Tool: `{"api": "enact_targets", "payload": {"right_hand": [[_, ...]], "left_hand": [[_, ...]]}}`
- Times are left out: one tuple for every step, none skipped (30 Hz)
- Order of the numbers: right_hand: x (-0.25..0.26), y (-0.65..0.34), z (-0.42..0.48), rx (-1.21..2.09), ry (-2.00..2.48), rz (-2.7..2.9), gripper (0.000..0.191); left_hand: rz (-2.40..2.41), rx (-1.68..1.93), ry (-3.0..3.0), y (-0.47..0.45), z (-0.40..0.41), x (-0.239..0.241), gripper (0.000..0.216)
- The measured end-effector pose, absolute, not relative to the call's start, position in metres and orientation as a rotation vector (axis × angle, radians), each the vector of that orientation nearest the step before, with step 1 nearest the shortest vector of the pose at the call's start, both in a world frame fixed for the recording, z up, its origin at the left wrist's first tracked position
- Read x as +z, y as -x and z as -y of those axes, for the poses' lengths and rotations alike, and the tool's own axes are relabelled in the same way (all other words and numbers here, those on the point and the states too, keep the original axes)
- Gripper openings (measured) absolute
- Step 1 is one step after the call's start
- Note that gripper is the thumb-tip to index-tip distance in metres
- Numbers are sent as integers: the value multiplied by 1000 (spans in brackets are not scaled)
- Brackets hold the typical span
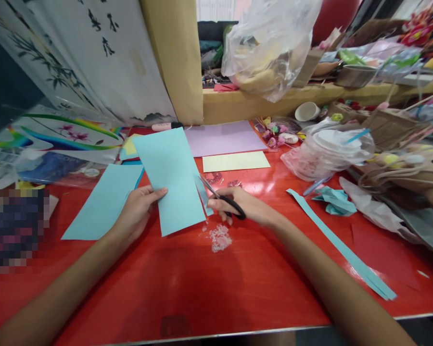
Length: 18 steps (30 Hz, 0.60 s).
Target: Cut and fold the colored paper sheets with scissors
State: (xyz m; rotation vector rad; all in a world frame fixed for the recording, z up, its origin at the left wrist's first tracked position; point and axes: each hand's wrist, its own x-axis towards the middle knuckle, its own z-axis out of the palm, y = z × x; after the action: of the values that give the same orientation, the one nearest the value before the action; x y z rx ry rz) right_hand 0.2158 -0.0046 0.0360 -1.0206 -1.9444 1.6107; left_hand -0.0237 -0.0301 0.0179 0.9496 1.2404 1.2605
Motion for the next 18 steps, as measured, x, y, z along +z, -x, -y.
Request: {"api": "enact_targets", "payload": {"right_hand": [[37, -217, 3, 1527, 1004, 1878, 40], [37, -218, 1, 1430, 988, 1779, 39], [37, -218, 0, 1334, 975, 1663, 37], [36, -217, -1, 1259, 971, 1557, 34], [35, -215, -1, 1219, 973, 1479, 32], [33, -213, -1, 1216, 978, 1435, 32], [31, -210, -1, 1234, 982, 1419, 33], [28, -207, 0, 1263, 980, 1410, 34], [25, -205, 1, 1304, 969, 1403, 35], [23, -203, 3, 1352, 950, 1392, 37], [20, -201, 4, 1395, 929, 1379, 39], [19, -200, 5, 1430, 913, 1368, 42], [18, -199, 6, 1459, 906, 1363, 44], [17, -200, 7, 1479, 905, 1364, 44], [17, -200, 7, 1491, 908, 1371, 43], [17, -201, 7, 1500, 909, 1378, 42], [17, -201, 6, 1513, 905, 1386, 40], [17, -202, 6, 1525, 898, 1391, 39]], "left_hand": [[-1242, 1264, -950, 25, 29, 18, 27], [-1233, 1255, -952, 25, 29, 18, 27], [-1214, 1233, -960, 25, 29, 18, 26], [-1188, 1195, -973, 24, 30, 19, 26], [-1161, 1149, -990, 22, 32, 19, 25], [-1135, 1096, -1010, 20, 34, 19, 24], [-1116, 1045, -1030, 17, 36, 19, 22], [-1102, 994, -1051, 15, 38, 19, 21], [-1093, 949, -1067, 12, 40, 18, 20], [-1084, 907, -1078, 10, 42, 18, 20], [-1073, 876, -1085, 8, 43, 17, 20], [-1060, 854, -1090, 7, 44, 17, 20], [-1046, 844, -1091, 6, 45, 17, 21], [-1033, 842, -1088, 6, 45, 17, 22], [-1024, 844, -1083, 6, 45, 17, 23], [-1020, 850, -1077, 6, 45, 18, 23], [-1021, 853, -1070, 7, 44, 18, 24], [-1025, 853, -1064, 8, 44, 19, 24]]}}
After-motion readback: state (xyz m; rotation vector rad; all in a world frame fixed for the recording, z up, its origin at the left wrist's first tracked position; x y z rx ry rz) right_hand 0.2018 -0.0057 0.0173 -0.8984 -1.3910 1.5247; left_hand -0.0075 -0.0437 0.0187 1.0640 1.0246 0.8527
